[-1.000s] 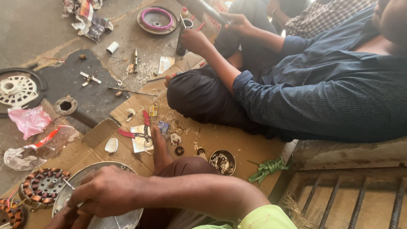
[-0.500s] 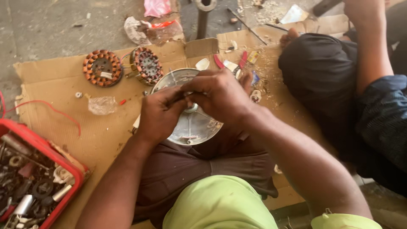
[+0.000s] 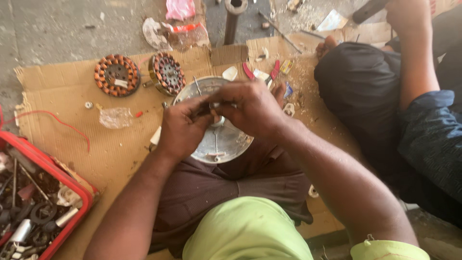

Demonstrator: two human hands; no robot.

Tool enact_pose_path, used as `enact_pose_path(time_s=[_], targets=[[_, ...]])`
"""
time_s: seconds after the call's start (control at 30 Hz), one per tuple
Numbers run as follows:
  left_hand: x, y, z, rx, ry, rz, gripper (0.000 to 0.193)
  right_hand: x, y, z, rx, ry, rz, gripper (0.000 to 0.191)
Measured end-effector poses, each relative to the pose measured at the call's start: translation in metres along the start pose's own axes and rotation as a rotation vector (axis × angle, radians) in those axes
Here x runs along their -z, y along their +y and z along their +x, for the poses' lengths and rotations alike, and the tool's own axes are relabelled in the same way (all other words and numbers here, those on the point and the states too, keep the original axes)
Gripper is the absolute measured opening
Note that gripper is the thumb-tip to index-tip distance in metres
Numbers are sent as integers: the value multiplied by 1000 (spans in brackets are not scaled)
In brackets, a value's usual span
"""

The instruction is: The person sits on the floor and assembles a small electric motor, likely for a fan. They insert a threaded shaft into a metal housing, use a hammer to tap a bearing into place, and secure the assembly with pliers. The workspace is cluttered with motor parts and tools.

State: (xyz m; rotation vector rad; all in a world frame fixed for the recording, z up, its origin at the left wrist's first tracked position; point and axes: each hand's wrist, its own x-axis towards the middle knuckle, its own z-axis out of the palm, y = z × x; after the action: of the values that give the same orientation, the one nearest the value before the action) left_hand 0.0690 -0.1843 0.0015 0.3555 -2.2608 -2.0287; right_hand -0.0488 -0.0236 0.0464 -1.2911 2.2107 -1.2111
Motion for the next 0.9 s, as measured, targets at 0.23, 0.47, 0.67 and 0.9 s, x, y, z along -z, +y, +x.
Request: enact_pose_path(time_s=[0.23, 0.47, 0.67, 0.9], targets=[[-1, 3, -1, -57, 19, 114, 20, 3, -6, 3, 18, -33, -15, 21], [0, 0, -4, -175, 79, 204, 18, -4, 15, -15, 167, 40, 76, 41], [-2, -8, -6, -252, 120, 202, 22, -39, 54, -30, -356, 5, 311, 73], [-3, 4, 14, -434, 293, 262, 52, -63, 53, -13, -137, -33, 8, 46]])
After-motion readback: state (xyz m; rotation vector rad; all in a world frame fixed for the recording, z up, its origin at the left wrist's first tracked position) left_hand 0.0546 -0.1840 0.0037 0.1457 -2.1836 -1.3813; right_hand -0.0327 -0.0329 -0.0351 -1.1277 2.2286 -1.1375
